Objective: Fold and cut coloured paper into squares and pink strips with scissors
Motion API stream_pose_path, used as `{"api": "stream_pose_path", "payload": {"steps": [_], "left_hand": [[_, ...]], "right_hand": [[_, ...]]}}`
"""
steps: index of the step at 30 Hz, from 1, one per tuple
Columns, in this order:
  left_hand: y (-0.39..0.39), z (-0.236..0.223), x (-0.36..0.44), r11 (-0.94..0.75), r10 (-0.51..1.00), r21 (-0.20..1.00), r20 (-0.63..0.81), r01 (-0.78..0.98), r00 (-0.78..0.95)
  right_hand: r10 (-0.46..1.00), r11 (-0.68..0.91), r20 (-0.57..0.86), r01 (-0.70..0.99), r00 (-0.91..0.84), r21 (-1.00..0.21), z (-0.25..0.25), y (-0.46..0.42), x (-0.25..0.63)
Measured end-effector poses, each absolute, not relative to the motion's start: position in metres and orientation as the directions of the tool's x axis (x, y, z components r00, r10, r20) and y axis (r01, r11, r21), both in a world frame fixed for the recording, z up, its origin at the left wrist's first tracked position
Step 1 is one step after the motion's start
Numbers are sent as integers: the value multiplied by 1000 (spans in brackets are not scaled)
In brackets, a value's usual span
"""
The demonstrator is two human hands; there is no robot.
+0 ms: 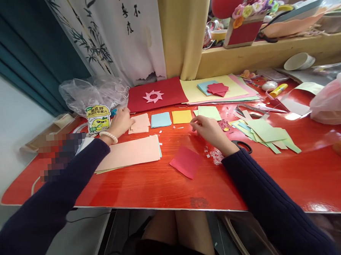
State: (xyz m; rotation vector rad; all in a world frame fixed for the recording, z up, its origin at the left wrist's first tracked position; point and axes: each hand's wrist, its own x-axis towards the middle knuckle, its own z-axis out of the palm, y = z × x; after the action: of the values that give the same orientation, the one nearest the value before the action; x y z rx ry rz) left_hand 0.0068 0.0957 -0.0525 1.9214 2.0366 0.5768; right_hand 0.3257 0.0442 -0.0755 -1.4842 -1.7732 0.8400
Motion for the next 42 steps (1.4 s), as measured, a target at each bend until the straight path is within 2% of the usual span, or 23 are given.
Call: {"api": "stream_pose_path", "payload": {"steps": [2, 4, 8, 11, 13, 14, 17, 21, 27, 30, 34, 37, 40, 42], "left_hand": [[84, -44, 20, -33, 989, 373, 148, 927, -24], [66, -38, 36, -131, 984, 303, 156, 944, 87], [22, -30, 58, -374, 927, 211, 62, 903, 369], [1, -24, 50, -473, 877, 155, -9, 867, 480], [-1, -22, 31, -532, 831, 94, -130, 841, 541], [0, -22, 18, -547, 809, 65, -214, 835, 547], [7, -30, -19, -466, 827, 76, -316, 882, 464], [12, -45, -40, -334, 868, 125, -346, 934, 356], [11, -46, -18, -365, 835, 131, -391, 922, 386], [3, -39, -11, -354, 838, 136, -394, 925, 378], [-18, -31, -8, -362, 858, 147, -333, 920, 391], [-37, -24, -3, -388, 889, 128, -209, 913, 407], [-57, -15, 8, -458, 887, 98, -16, 884, 461], [-69, -7, 15, -537, 834, 15, 159, 843, 529]], "right_hand": [[975, 204, 93, 645, -202, -737, -70, 35, 325], [954, 259, 65, 700, -292, -665, -65, 23, 322], [902, 360, 3, 747, -433, -558, -67, 0, 312], [876, 418, 5, 755, -482, -505, -77, -5, 314], [879, 432, 31, 767, -476, -474, -83, -4, 321], [886, 428, 46, 777, -461, -461, -84, -3, 326], [924, 369, 75, 821, -375, -435, -81, -1, 339], [969, 248, 111, 872, -222, -421, -73, -2, 341], [976, 110, 218, 897, -16, -429, -86, 2, 337], [945, 133, 324, 865, 36, -484, -87, 0, 334], [914, 268, 406, 731, 14, -628, -74, -13, 312], [916, 378, 386, 555, -110, -741, -66, -29, 284], [907, 416, 348, 394, -235, -819, -67, -41, 259], [906, 407, 332, 325, -264, -854, -71, -44, 249]]}}
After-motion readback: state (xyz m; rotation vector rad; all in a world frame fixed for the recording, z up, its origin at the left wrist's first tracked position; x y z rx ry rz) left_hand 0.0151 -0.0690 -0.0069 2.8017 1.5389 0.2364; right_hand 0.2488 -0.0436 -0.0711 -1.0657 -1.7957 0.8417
